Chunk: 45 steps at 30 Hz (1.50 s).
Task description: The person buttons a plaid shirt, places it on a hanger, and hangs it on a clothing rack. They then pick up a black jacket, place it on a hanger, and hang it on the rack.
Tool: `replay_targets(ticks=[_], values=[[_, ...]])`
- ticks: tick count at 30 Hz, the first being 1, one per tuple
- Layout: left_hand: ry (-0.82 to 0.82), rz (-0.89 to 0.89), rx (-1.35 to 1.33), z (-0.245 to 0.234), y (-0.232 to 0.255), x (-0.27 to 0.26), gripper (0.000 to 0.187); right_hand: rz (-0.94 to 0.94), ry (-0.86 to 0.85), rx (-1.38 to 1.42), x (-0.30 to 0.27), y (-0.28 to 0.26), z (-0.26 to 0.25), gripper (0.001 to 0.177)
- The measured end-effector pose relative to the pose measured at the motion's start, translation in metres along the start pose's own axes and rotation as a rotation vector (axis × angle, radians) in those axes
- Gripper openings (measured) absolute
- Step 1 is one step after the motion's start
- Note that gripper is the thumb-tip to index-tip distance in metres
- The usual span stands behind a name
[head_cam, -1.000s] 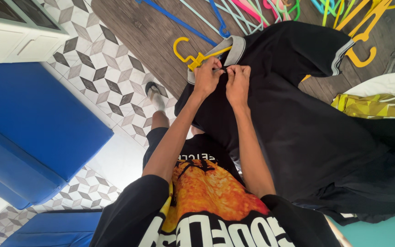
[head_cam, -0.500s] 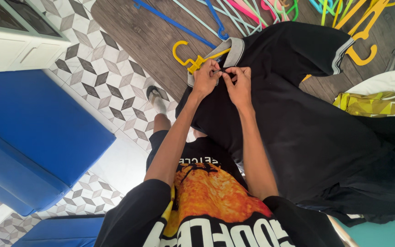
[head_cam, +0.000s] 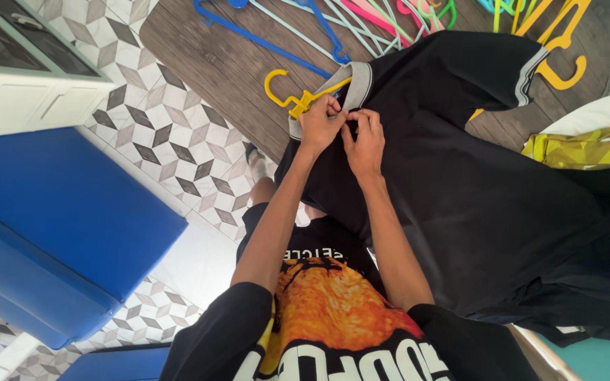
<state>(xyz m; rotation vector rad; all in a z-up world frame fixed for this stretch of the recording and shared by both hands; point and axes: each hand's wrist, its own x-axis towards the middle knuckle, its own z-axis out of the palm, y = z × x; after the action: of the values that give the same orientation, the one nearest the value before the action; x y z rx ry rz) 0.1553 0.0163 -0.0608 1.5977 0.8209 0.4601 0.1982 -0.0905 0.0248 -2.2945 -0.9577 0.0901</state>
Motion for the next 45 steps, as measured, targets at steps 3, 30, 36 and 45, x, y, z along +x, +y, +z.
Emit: replay_targets(ticks=[3,30,36,45], values=[[-0.023,-0.004,-0.041,0.000,-0.005,-0.001,0.024,0.011,0.019,-0.004,-0.004,0.004,0.004,0.022],[-0.172,0.017,-0.148,0.003,-0.038,0.006,0.024,0.235,0.445,0.007,-0.067,-0.027,0.029,0.034],[-0.252,0.095,-0.209,-0.002,-0.039,0.007,0.024,0.356,0.386,-0.047,-0.072,-0.015,0.027,0.030],[-0.318,0.126,-0.140,-0.016,-0.021,0.003,0.028,0.425,0.339,-0.019,-0.067,-0.018,0.011,0.021]])
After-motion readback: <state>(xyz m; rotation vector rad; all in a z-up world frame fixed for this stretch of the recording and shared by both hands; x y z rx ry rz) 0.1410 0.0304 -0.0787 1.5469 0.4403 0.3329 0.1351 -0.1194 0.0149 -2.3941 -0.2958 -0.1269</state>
